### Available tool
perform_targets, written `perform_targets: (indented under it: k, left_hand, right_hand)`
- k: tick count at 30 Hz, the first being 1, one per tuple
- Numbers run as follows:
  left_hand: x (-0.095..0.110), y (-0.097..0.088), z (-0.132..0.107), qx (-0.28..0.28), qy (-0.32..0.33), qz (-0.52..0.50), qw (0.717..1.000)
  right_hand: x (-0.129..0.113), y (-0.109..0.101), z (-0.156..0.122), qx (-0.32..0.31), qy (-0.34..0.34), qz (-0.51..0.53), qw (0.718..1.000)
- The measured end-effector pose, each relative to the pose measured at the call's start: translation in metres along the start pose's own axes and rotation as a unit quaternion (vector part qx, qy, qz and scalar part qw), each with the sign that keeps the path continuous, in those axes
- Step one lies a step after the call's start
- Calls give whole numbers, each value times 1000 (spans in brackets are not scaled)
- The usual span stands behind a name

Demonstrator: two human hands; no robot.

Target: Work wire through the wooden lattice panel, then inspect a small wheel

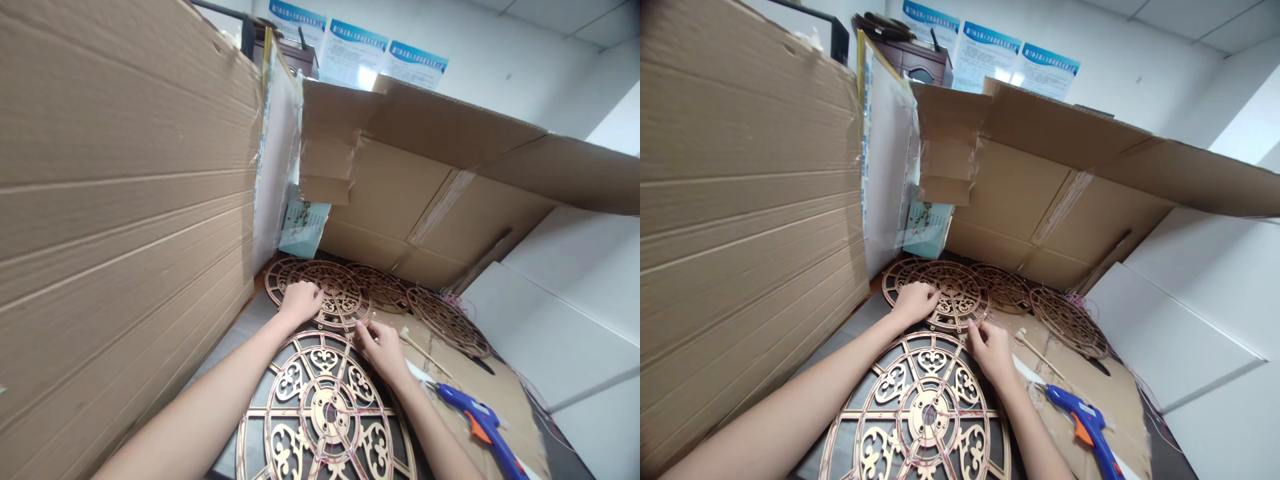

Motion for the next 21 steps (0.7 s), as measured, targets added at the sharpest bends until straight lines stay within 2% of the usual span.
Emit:
perform_targets:
  k: [4,8,12,14,16,18,21]
  left_hand:
    - [2,-1,1,-2,2,0,1000]
    - [2,-2,2,-4,2,-1,1000]
    - [2,-2,2,-7,3,-1,1000]
    - [3,-2,2,-8,4,1,1000]
    - [3,-2,2,-8,3,4,1000]
    - [3,-1,3,-8,2,7,1000]
    - [4,-1,3,-9,4,10,1000]
  right_hand:
    - [2,-1,-1,-22,34,41,998]
    - [11,-14,1,49,55,61,995]
    - [20,-12,5,75,65,233,967]
    - [18,-6,6,45,63,300,951]
    - [13,2,6,-4,70,311,948]
    - [6,6,4,-39,69,292,953]
    - [-9,-1,0,-36,27,227,973]
Point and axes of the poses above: each hand's wrist, its own z-axis towards the middle knuckle, its own y-axis out of the palm, x = y × z, the point moved 9 cm from there along z, towards the middle knuckle, and after that the axes turned 9 degrees about -z, right-handed, at the moved point
